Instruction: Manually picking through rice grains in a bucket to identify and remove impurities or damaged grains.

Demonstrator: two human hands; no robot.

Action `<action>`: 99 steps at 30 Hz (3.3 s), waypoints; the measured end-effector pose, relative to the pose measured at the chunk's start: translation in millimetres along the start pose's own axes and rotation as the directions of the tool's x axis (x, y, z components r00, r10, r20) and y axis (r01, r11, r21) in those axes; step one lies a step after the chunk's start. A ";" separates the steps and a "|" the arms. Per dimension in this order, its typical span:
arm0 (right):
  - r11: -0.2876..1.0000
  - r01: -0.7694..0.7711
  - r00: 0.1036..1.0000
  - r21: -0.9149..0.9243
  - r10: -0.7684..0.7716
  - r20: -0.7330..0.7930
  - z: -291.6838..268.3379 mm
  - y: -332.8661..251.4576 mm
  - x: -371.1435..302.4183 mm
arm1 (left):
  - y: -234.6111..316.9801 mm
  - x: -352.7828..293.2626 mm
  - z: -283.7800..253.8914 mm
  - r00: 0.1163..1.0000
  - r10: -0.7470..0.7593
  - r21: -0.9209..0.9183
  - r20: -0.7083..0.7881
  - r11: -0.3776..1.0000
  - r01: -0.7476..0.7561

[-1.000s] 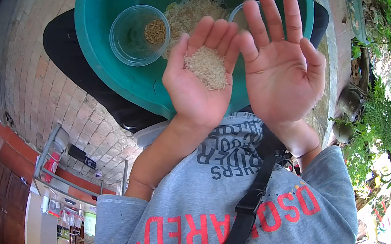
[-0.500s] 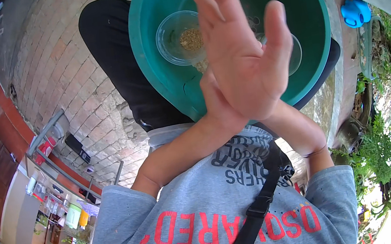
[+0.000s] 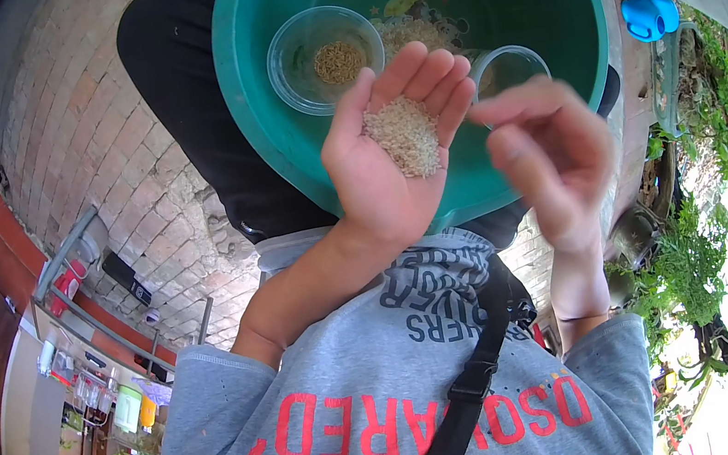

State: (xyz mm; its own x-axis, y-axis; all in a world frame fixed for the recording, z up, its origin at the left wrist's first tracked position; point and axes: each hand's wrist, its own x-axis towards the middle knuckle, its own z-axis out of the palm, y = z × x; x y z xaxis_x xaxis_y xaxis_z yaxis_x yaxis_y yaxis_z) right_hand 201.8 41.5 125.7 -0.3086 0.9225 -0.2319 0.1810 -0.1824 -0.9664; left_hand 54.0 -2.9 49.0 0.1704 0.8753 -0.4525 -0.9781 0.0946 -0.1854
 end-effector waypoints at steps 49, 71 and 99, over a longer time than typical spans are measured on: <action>0.965 0.166 0.982 -0.203 -0.144 0.119 17.5 9.1 6.6 | 3.0 -4.5 8.5 0.998 0.010 0.152 -0.064 0.988 0.000; 0.943 0.158 0.983 -0.292 -0.123 0.133 15.9 3.6 10.4 | 2.8 -2.8 7.5 0.999 -0.002 0.145 -0.045 0.989 0.008; 0.833 0.124 0.984 -0.538 -0.034 0.174 16.8 0.9 3.4 | 1.5 -6.1 11.5 0.993 0.009 0.171 -0.122 0.985 0.012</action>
State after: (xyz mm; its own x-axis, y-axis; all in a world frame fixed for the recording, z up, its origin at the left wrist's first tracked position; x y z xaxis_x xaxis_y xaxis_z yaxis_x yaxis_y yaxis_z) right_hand 185.3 38.8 122.1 -0.4721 0.8551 -0.2143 0.6154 0.1456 -0.7747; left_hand 50.1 -2.6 61.6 0.1753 0.8119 -0.5569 -0.9819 0.1850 -0.0393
